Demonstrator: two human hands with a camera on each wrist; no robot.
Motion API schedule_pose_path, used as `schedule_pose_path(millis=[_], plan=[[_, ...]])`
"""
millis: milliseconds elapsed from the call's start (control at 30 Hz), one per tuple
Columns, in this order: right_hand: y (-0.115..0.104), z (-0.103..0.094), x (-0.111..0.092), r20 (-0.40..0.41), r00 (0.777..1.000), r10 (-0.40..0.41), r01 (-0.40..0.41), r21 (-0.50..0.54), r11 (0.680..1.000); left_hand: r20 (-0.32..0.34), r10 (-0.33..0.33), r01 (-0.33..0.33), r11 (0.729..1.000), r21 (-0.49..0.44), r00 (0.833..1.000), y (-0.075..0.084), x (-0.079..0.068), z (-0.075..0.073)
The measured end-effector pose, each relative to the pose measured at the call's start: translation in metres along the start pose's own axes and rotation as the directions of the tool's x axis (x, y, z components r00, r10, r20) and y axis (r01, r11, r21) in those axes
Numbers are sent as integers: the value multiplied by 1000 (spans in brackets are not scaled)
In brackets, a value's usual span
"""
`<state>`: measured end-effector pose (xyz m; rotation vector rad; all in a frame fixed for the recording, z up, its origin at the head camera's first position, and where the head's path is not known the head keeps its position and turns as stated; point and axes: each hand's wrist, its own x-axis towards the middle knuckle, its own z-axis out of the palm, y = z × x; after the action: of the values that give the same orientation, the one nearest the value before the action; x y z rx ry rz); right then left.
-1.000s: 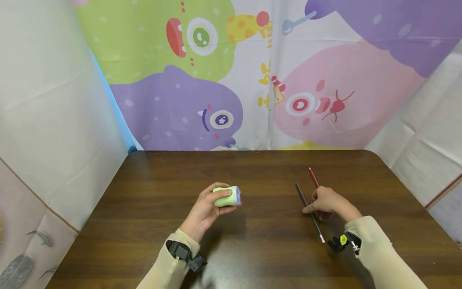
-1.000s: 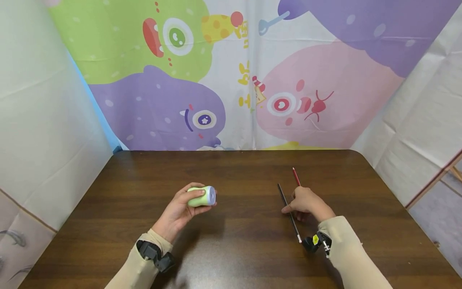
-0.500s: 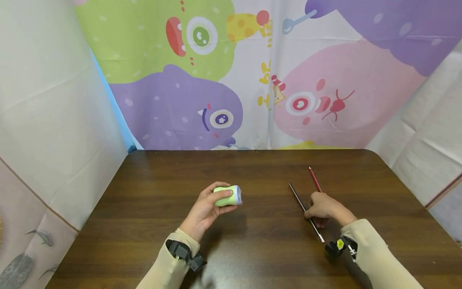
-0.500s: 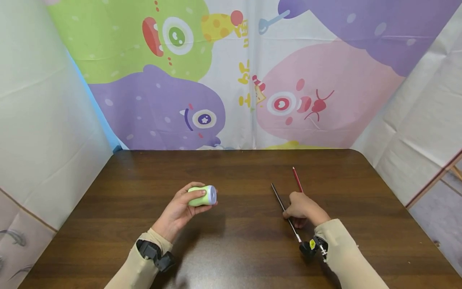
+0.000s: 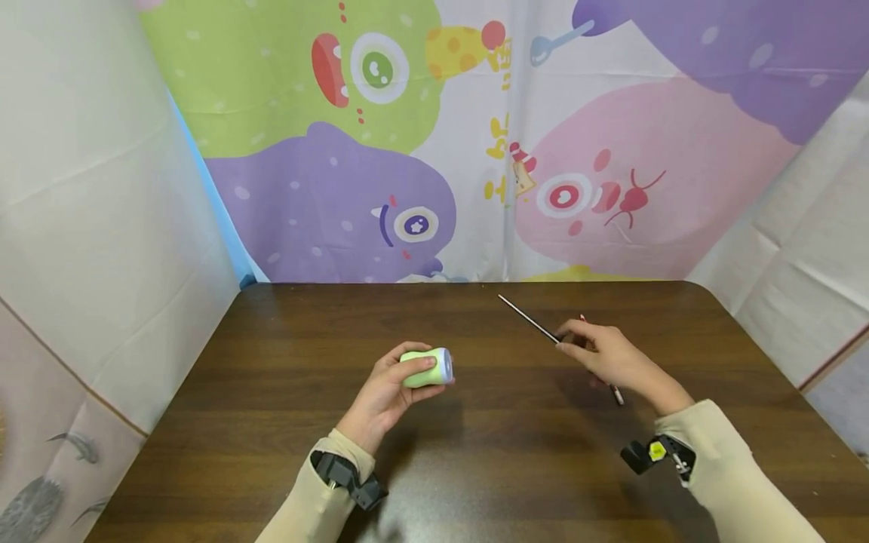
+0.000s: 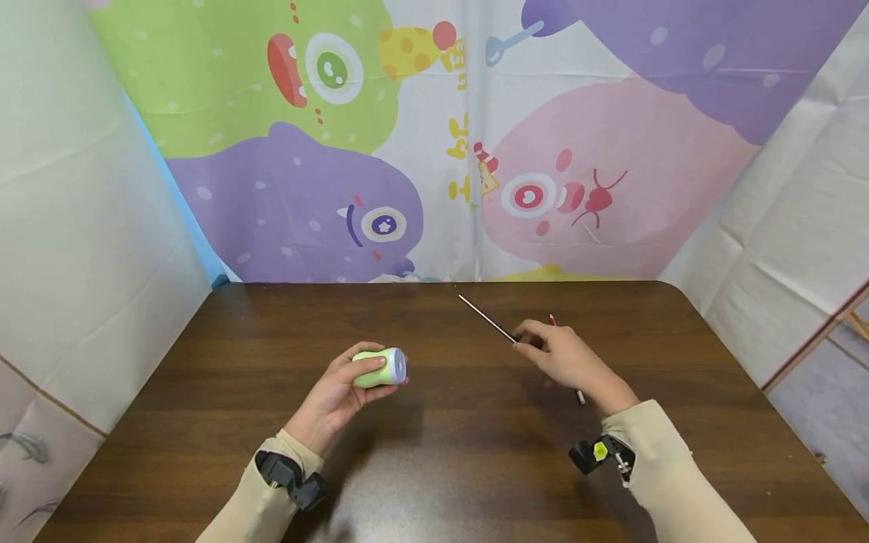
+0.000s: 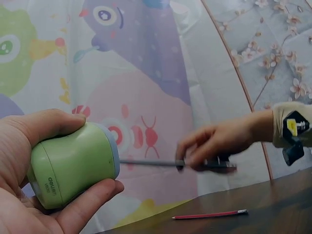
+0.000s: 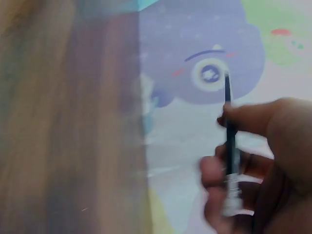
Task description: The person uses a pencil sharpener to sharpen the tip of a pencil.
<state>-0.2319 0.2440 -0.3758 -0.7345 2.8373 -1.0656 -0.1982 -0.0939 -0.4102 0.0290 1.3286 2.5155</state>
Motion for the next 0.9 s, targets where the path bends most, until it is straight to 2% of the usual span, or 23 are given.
schedule_pose_path(millis=[100,233,433,600,700,767,900], plan=[[-11,-6,-1,-93,987,-129,129,-3,992,-2,4,-4,1000,2,1000,1,0,1],[-18,-8,0,-184,931,-315,318,-12,948,-5,11,-11,1000,8,1000,2,-1,2],[-19,4,1,-180,844,-505,515,13,857,-12,16,-16,1000,17,1000,1,-2,2],[-25,13,3,-174,786,-594,592,-67,803,-5,24,-24,999,31,1000,0,-2,2],[-31,15,3,-186,744,-642,618,-176,767,-2,33,-33,999,36,999,0,-2,2],[-36,15,3,-190,703,-686,635,-267,725,-6,39,-39,999,39,999,0,-2,2],[-44,16,0,-180,614,-769,638,-460,617,-24,39,-38,998,40,999,-2,0,2]])
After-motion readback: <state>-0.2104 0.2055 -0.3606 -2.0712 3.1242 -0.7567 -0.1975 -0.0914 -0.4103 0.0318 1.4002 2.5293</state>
